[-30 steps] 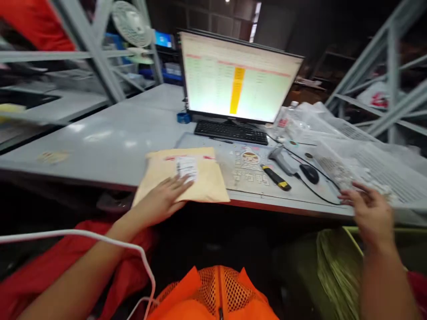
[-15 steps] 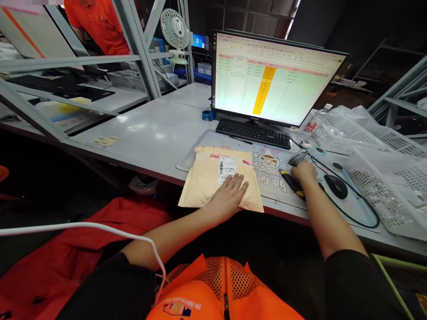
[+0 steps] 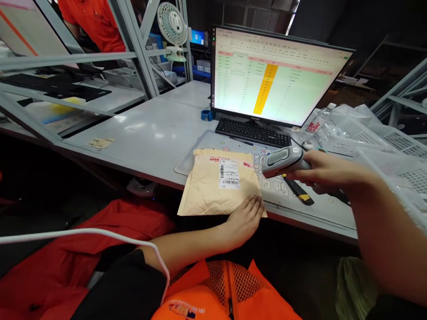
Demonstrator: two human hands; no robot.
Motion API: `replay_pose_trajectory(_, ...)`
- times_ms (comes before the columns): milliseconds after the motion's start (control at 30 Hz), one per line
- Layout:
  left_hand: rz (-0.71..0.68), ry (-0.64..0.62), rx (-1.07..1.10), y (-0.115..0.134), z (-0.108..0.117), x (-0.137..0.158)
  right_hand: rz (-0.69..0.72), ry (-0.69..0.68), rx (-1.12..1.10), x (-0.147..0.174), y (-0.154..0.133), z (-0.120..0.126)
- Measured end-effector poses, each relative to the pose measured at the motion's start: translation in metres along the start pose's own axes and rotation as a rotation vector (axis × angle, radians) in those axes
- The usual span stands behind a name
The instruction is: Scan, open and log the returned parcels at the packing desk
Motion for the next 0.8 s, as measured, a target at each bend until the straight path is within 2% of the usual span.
replay_pose_trajectory(67, -0.01, 0.02, -0.012, -0.001, 0.001, 0.0, 0.042, -0.314, 0.067, 0.013, -0.022, -0.034)
replay_pose_trajectory(100, -0.017, 0.023, -0.005, -0.003, 0.001, 0.001, 0.091, -0.392, 0.087, 0.016, -0.033, -0.044)
replay_pose_trajectory(200, -0.023, -0.01, 0.051, -0.008, 0.002, 0.0, 0.208, -0.417, 0.132, 0.015, -0.052, -0.056)
replay_pose_trajectory(433, 0.029, -0.092, 0.218, -0.015, 0.023, -0.002, 0.15, -0.342, 0.178, 0.004, -0.035, -0.063)
replay_pose_trajectory(533, 0.075, -0.109, 0.261, -0.032, 0.032, 0.003, 0.154, -0.232, 0.199, -0.02, -0.005, -0.054)
replay_pose_trajectory(600, 0.149, -0.145, 0.234, -0.052, 0.028, 0.011, 0.101, -0.054, 0.346, -0.046, 0.035, -0.038)
replay_pose_trajectory(700, 0.24, -0.196, 0.176, -0.08, 0.016, 0.027, -0.088, 0.265, 0.611, -0.073, 0.105, -0.008)
replay_pose_trajectory(800, 0.271, -0.202, 0.16, -0.099, 0.013, 0.04, -0.235, 0.422, 0.694, -0.074, 0.152, 0.002)
Point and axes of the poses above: each hand's wrist, its own x-axis away from the middle knuckle, its own z-axis out of the back of the hand, y = z × x, the point moved 10 cm from there along -x, towards the middle knuckle, and after that the axes turned 12 degrees about y, right-handed, at the moved point
